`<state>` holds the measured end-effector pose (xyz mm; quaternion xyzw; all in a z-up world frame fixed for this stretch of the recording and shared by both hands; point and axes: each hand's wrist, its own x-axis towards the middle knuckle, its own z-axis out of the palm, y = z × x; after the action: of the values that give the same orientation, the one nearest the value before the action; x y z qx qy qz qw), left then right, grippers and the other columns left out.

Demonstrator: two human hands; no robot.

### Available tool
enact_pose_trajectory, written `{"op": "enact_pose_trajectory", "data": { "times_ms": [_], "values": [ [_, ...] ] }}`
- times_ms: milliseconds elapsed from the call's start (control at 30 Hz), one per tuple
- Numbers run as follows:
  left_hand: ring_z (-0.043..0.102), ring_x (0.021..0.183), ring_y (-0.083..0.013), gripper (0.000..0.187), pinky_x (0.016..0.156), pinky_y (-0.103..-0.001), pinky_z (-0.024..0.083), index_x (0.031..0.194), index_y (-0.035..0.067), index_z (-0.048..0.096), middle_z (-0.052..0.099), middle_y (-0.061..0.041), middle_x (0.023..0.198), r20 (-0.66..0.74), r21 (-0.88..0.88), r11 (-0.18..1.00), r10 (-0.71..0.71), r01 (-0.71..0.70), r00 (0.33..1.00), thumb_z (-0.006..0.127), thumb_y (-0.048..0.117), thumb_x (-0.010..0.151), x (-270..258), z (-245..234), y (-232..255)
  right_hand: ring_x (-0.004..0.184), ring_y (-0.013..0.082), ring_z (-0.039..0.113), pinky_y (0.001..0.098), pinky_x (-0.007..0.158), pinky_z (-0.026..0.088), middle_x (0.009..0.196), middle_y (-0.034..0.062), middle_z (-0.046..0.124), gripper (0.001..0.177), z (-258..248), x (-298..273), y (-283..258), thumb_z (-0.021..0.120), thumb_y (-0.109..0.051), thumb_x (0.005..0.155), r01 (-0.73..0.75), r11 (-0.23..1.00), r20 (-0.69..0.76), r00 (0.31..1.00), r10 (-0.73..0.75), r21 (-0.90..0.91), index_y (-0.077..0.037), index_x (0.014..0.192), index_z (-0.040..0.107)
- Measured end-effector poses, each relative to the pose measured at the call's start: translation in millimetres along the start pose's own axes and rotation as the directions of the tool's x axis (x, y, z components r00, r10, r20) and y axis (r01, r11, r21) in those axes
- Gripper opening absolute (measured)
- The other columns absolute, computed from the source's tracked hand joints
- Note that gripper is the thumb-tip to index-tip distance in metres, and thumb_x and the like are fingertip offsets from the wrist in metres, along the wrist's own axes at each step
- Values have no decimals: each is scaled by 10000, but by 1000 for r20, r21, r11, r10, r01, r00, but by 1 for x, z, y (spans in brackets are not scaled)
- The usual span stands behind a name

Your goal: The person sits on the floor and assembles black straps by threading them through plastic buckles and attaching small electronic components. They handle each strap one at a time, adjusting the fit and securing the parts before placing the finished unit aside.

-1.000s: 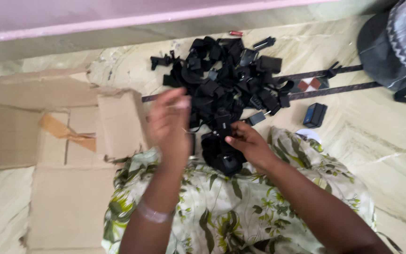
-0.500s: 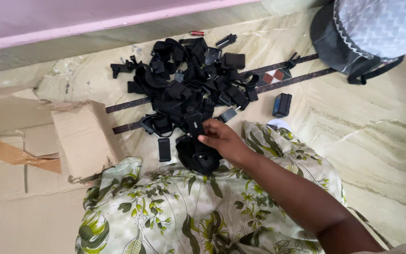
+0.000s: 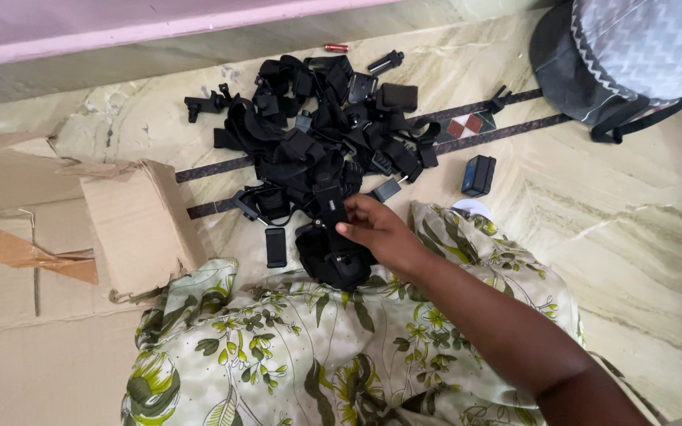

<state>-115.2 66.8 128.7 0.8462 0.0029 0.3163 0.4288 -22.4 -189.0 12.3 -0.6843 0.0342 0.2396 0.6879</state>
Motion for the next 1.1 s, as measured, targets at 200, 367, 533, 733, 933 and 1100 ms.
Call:
{"op": "enact_pose_trajectory", "data": {
  "times_ms": [200, 367, 533, 733, 933, 1100],
  "values": [
    [464, 1318, -323, 652, 1090, -472, 373, 1461, 25, 417, 541, -201, 1382, 0, 41, 999, 0, 0, 1000, 715, 327, 965, -6, 6, 0, 1008, 110, 586, 284, 900, 477, 1060, 20, 628, 264, -3, 0, 4, 669, -85, 974, 8, 1000, 9, 1000, -9, 18, -51, 1215, 566],
    [436, 1353, -351, 719, 1109, -502, 351, 1491, 22, 385, 521, -221, 1404, 6, 45, 999, 17, -17, 1000, 721, 364, 956, -15, 21, 6, 998, 115, 602, 278, 906, 481, 1039, 20, 658, 203, -7, 1, 5, 667, -75, 989, 32, 996, 26, 999, -35, 82, -38, 1175, 597],
    [409, 1387, -380, 785, 1128, -532, 329, 1522, 19, 354, 500, -240, 1426, -7, -31, 987, 158, -158, 987, 726, 401, 946, -25, 21, 16, 889, 90, 566, 268, 813, 462, 932, -8, 604, 208, -11, 0, 5, 707, -35, 954, 60, 989, -64, 997, -51, 137, -63, 1133, 604],
    [446, 1316, -374, 913, 1041, -560, 290, 1504, 55, 367, 540, -206, 1351, 730, 111, 926, -322, 361, 602, 766, 511, 821, -27, 107, -8, 844, 111, 600, 293, 763, 487, 937, 5, 634, 118, -11, -5, -2, 670, -20, 1000, 62, 924, -71, 997, -38, 378, -74, 1050, 577],
    [676, 1101, -216, 631, 1011, -430, 422, 1372, 93, 541, 735, -85, 1145, 779, 0, 865, -315, 502, 542, 722, 458, 889, -36, 124, -13, 934, 126, 642, 302, 849, 514, 1022, 27, 676, 135, -9, -19, -31, 628, -60, 971, 50, 904, -50, 998, -32, 425, -69, 1104, 603],
    [675, 1085, -147, 387, 950, -294, 505, 1309, 62, 624, 742, -70, 1162, 753, -252, 653, -332, 715, 568, 646, 307, 1010, -42, 115, -13, 951, 116, 627, 322, 826, 495, 1021, -9, 671, 282, -8, -25, -38, 638, -136, 889, -53, 946, -40, 997, 70, 319, -195, 1144, 534]
  ]
}}
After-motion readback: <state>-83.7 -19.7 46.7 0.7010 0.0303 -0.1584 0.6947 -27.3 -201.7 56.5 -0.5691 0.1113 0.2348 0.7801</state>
